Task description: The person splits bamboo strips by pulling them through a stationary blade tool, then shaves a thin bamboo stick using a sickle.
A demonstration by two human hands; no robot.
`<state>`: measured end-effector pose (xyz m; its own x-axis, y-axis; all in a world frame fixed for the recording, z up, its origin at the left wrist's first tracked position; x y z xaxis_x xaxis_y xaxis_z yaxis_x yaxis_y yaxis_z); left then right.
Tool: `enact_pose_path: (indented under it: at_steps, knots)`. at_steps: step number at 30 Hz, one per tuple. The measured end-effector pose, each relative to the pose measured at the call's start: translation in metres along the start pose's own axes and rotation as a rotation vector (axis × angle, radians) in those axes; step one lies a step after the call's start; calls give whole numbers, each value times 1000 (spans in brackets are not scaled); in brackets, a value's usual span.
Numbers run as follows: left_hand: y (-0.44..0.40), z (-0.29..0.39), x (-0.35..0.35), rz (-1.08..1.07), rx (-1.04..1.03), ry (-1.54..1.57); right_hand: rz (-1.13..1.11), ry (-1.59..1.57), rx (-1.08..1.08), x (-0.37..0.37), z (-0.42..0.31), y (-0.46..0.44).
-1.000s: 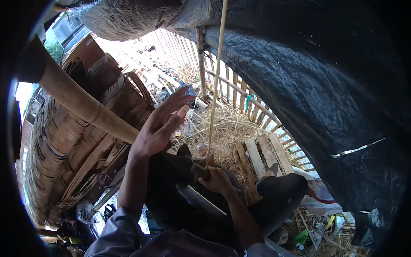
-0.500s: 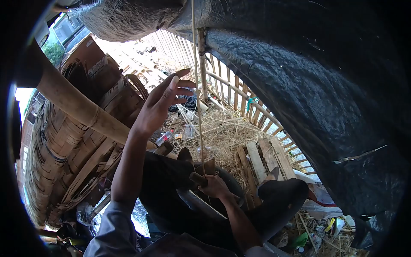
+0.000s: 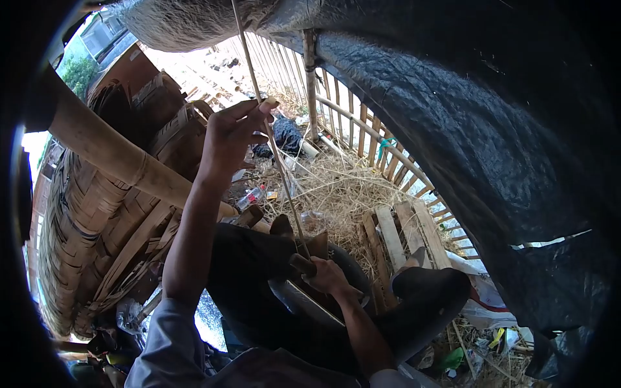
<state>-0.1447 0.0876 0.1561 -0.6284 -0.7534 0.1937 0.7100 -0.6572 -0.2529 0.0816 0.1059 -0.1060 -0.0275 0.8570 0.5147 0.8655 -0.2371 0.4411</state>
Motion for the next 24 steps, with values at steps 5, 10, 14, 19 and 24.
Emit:
enact_pose_path:
  at_steps: [5, 10, 14, 19, 24]
  knots:
    - [8, -14, 1, -144, 97, -154, 109, -159, 136, 19, 13, 2]
    - [22, -32, -8, -398, 100, -430, 285, -522, 63, 91, 13, 32]
    - [31, -30, -11, -491, 141, -441, 702, -1133, 170, 109, 19, 51]
    - [70, -31, -29, -630, 70, -756, 909, -1457, 609, 148, -23, 102]
    - [100, -47, -39, -457, 134, -763, 897, -1245, 808, 169, -60, 140]
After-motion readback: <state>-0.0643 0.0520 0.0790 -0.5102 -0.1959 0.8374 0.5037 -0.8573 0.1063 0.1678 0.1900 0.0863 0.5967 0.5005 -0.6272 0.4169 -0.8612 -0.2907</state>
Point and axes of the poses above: each hand's wrist, its own y-axis away from the middle knuckle, its own x-axis out of the back of the hand, z = x × y, the point moved 3 cm from there along -y, towards the middle knuckle
